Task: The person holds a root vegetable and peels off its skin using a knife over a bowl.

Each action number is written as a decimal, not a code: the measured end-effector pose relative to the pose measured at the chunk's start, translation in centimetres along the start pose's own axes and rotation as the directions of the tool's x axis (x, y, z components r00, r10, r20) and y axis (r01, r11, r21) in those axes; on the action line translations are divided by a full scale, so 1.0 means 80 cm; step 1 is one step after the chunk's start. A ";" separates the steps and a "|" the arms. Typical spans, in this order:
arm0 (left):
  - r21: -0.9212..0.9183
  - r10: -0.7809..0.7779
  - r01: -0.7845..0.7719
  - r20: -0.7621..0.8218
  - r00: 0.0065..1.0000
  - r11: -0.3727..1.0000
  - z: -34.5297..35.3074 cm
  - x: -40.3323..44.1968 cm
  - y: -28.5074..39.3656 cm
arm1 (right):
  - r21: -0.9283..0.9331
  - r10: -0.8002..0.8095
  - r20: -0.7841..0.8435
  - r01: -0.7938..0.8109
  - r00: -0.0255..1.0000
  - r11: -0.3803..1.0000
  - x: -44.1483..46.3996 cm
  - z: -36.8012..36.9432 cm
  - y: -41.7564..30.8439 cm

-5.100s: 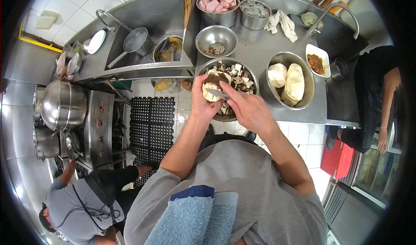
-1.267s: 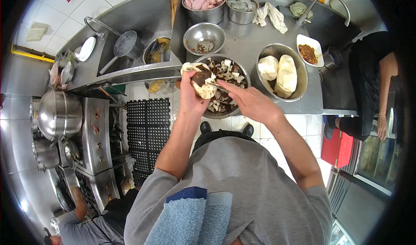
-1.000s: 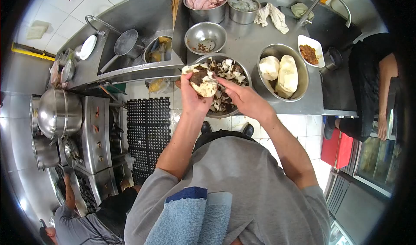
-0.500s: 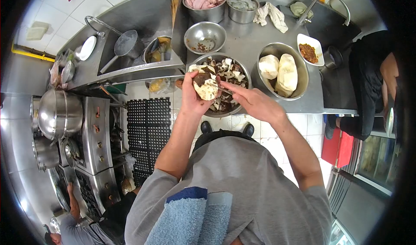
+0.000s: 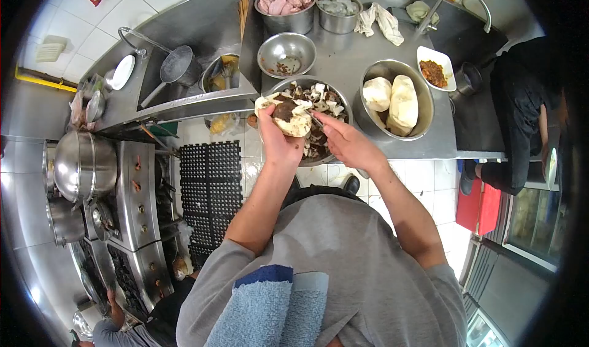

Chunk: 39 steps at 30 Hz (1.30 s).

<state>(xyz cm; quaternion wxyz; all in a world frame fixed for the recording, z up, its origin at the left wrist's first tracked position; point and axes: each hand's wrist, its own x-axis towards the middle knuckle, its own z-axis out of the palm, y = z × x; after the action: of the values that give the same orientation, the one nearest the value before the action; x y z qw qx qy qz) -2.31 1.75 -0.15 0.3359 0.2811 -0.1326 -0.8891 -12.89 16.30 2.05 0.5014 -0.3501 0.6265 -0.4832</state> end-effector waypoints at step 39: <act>0.090 -0.418 0.424 -0.075 0.905 0.901 -0.002 0.007 0.029 | -0.237 0.135 0.155 -0.095 0.979 0.967 0.002 -0.020 -0.041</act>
<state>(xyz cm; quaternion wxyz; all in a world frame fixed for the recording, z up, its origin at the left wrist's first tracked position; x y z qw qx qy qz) -1.36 -0.38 0.50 0.1242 0.3442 -0.1059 -0.9246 -14.65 15.65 5.20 0.5367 -0.4085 0.6521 -0.3462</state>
